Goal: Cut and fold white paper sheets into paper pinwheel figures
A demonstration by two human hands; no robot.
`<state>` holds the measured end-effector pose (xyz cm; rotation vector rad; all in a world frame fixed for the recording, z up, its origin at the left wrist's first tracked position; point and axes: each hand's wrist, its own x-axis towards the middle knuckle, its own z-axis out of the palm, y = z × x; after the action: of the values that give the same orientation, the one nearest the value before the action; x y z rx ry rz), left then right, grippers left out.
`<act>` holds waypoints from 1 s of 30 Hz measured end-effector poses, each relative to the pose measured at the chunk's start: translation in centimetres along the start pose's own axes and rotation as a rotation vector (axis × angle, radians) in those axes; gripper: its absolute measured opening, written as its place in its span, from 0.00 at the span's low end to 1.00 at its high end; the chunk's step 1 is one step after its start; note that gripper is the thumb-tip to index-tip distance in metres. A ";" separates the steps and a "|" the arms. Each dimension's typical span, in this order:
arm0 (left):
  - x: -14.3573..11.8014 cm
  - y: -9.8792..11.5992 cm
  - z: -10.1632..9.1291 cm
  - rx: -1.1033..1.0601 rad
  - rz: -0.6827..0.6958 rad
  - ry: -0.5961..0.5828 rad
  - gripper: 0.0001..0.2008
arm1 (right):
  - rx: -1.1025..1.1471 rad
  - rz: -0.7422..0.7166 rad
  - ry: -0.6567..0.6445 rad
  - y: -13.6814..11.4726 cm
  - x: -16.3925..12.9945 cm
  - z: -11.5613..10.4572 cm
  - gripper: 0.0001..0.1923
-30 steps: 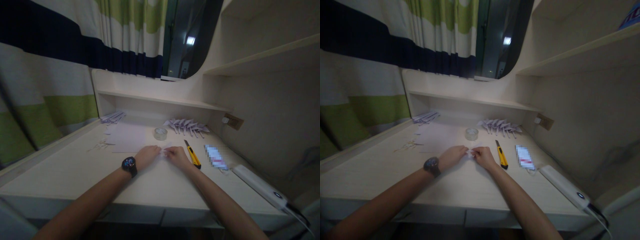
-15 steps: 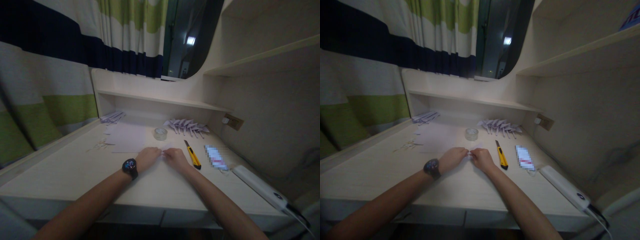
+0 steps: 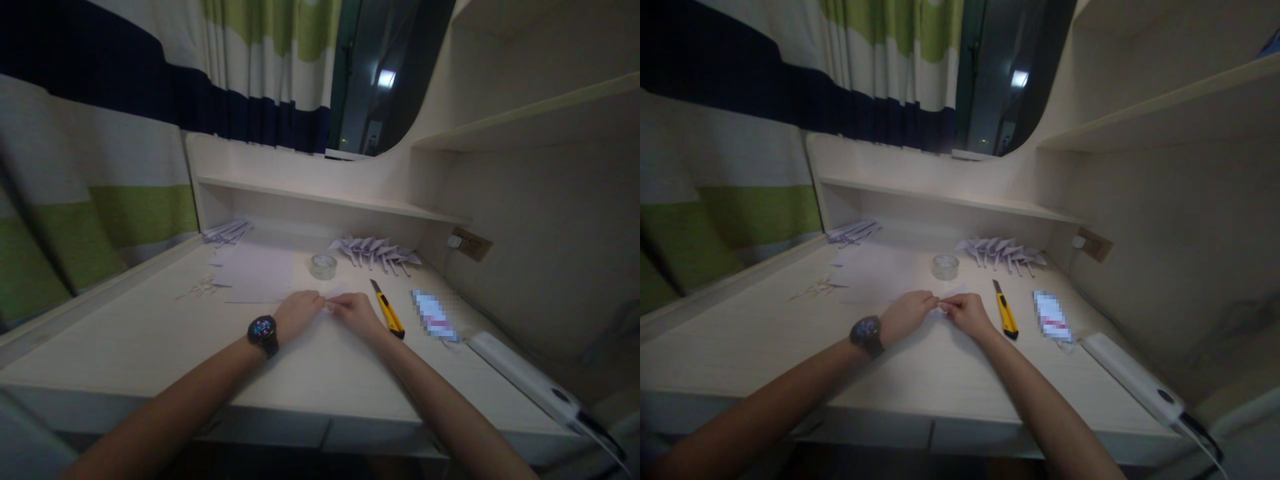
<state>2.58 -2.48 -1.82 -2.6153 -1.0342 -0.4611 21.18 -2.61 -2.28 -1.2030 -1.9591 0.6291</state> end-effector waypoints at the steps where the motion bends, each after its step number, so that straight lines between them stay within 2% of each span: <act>1: 0.0 0.0 -0.1 0.007 -0.003 -0.003 0.06 | 0.019 0.020 -0.005 0.0 0.0 0.0 0.13; 7: 0.1 0.2 -0.3 0.030 -0.014 -0.009 0.06 | 0.110 0.107 0.018 -0.6 0.1 0.1 0.14; 11: 0.1 0.4 -0.5 0.027 -0.004 -0.008 0.08 | 0.125 0.113 0.010 -0.6 0.2 0.2 0.14; 21: 0.1 0.0 -0.4 0.067 0.013 -0.020 0.07 | 0.166 0.140 0.000 1.2 0.4 0.4 0.13; 25: 0.1 0.0 0.2 0.086 0.044 0.007 0.09 | 0.201 0.147 -0.024 0.7 0.3 0.7 0.14; 30: 0.0 0.0 0.6 0.001 0.051 -0.040 0.08 | 0.216 0.166 -0.065 -0.2 0.2 0.6 0.13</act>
<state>2.72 -2.21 -2.38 -2.6529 -0.9769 -0.3983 20.50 -2.55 -2.45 -1.2289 -1.8022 0.9508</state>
